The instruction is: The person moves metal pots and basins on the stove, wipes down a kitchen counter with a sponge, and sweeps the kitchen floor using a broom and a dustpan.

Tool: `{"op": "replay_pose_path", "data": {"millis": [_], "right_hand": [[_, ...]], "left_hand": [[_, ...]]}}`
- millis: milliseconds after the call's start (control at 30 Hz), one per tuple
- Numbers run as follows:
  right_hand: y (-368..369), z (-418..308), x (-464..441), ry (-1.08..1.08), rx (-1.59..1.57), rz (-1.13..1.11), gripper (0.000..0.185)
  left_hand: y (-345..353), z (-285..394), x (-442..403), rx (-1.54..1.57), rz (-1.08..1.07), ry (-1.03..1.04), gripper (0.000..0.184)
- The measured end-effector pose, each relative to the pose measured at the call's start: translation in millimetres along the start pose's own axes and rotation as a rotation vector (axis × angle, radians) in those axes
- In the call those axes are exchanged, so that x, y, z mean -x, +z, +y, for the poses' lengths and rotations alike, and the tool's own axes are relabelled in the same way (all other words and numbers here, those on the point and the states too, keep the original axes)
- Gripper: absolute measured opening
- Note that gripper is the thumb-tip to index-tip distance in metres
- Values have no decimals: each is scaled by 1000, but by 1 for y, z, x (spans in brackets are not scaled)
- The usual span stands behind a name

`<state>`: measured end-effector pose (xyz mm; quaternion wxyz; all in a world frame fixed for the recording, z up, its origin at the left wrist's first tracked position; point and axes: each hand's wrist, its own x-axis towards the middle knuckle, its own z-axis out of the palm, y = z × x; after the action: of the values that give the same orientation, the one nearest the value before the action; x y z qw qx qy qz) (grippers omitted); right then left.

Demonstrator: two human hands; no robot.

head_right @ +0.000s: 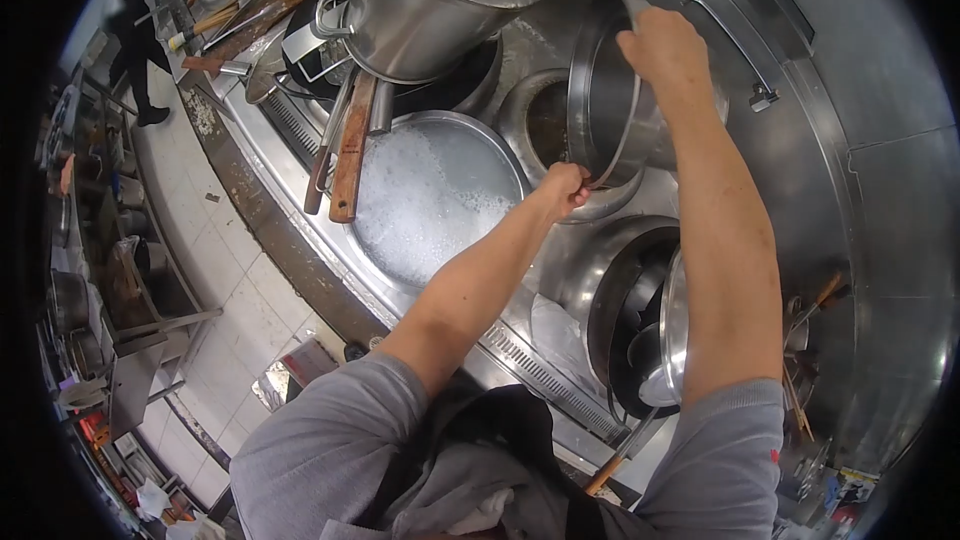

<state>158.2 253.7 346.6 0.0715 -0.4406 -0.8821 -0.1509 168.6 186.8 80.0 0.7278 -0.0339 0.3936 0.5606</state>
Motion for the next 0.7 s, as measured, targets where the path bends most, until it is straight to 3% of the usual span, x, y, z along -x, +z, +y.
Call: {"op": "replay_pose_path", "data": {"millis": [67, 200, 267, 333, 367, 400, 467, 500, 567, 600, 633, 667, 700], "right_hand": [[29, 33, 0, 15, -19, 25, 30], [75, 88, 27, 278, -398, 47, 33], [116, 113, 57, 374, -510, 135, 33], [161, 126, 85, 610, -806, 114, 31], [183, 129, 96, 648, -844, 43, 31], [202, 131, 110, 690, -879, -34, 30], [222, 136, 129, 845, -845, -172, 31], [234, 134, 134, 847, -853, -166, 31], [256, 129, 143, 863, -560, -463, 32], [260, 130, 138, 867, -570, -465, 32], [255, 131, 134, 748, -383, -254, 37], [245, 137, 124, 620, -193, -42, 43], [218, 144, 93, 601, -272, -70, 46]], "left_hand": [[-15, 5, 2, -70, 58, 16, 11], [-42, 25, 18, -254, 252, 152, 16], [-49, 39, 30, -383, 354, 466, 34], [-50, 56, 40, -444, 358, 487, 45], [-51, 66, 47, -492, 359, 504, 56], [-51, 73, 61, -507, 361, 502, 56], [-51, 81, 101, -908, 354, 483, 65], [-60, 76, 121, -926, 251, 559, 63], [-93, 50, 169, -1024, 124, 679, 55], [-98, 46, 209, -1144, 109, 657, 50], [-110, 40, 242, -1224, 117, 460, 49], [-142, 23, 260, -1140, 34, 405, 45], [-158, 17, 286, -1272, 60, 296, 40]]}}
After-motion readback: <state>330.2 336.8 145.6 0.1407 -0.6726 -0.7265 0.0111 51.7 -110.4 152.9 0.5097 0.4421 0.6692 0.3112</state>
